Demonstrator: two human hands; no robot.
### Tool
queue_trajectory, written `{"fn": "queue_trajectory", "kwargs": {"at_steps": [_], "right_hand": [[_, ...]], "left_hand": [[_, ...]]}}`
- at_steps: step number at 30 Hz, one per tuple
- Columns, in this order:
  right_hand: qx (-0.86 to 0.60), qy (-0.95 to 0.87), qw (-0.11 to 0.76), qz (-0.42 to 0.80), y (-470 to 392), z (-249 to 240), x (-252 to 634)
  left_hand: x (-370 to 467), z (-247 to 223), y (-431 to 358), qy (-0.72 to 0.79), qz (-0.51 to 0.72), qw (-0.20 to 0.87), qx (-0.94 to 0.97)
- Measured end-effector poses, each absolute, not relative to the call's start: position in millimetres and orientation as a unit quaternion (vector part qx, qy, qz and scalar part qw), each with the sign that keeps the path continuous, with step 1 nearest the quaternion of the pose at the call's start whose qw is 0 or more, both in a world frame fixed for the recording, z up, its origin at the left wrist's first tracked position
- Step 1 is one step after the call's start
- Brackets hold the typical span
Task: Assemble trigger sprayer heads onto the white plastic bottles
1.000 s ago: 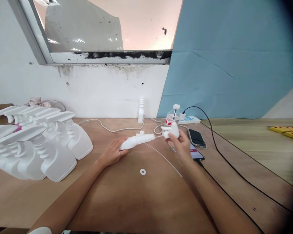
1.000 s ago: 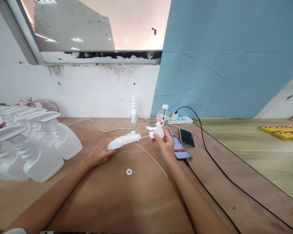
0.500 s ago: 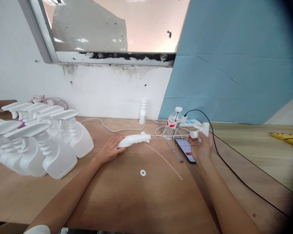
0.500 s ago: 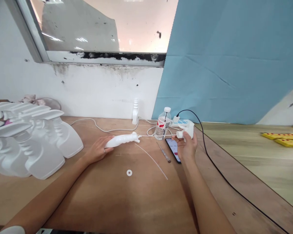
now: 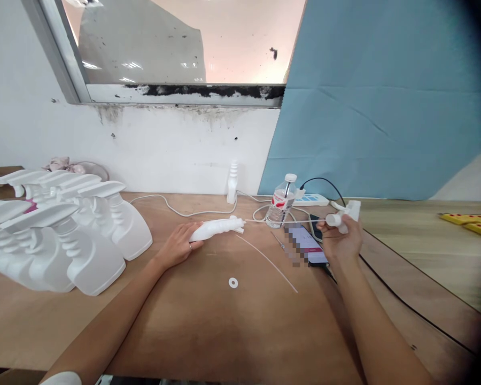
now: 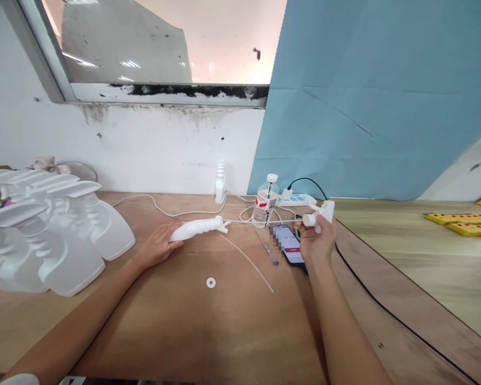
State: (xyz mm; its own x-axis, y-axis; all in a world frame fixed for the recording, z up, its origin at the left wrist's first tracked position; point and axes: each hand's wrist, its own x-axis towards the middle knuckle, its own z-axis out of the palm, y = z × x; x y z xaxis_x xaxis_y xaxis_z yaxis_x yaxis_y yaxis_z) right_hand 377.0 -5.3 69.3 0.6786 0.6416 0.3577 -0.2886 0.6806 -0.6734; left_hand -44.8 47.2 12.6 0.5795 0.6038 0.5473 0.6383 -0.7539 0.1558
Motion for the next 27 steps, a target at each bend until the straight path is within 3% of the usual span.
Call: {"fn": "queue_trajectory", "kwargs": {"at_steps": [6, 15, 22, 27], "right_hand": [[-0.301, -0.369, 0.819, 0.320, -2.2, 60.3, 343.4], [-0.382, -0.486, 0.669, 0.413, -14.2, 37.7, 261.6], [-0.384, -0.523, 0.688, 0.324, -17.3, 70.9, 245.1], [-0.328, -0.539, 0.686, 0.361, -6.1, 104.0, 219.1]], "left_hand": [[-39.0, 10.8, 43.8, -0.326, -0.296, 0.034, -0.897], [-23.2, 10.7, 31.0, -0.318, -0.296, -0.012, -0.900], [-20.6, 11.4, 21.4, -0.230, -0.315, -0.014, -0.921], [-3.6, 1.3, 8.8, -0.194, -0.388, -0.147, -0.889]]}}
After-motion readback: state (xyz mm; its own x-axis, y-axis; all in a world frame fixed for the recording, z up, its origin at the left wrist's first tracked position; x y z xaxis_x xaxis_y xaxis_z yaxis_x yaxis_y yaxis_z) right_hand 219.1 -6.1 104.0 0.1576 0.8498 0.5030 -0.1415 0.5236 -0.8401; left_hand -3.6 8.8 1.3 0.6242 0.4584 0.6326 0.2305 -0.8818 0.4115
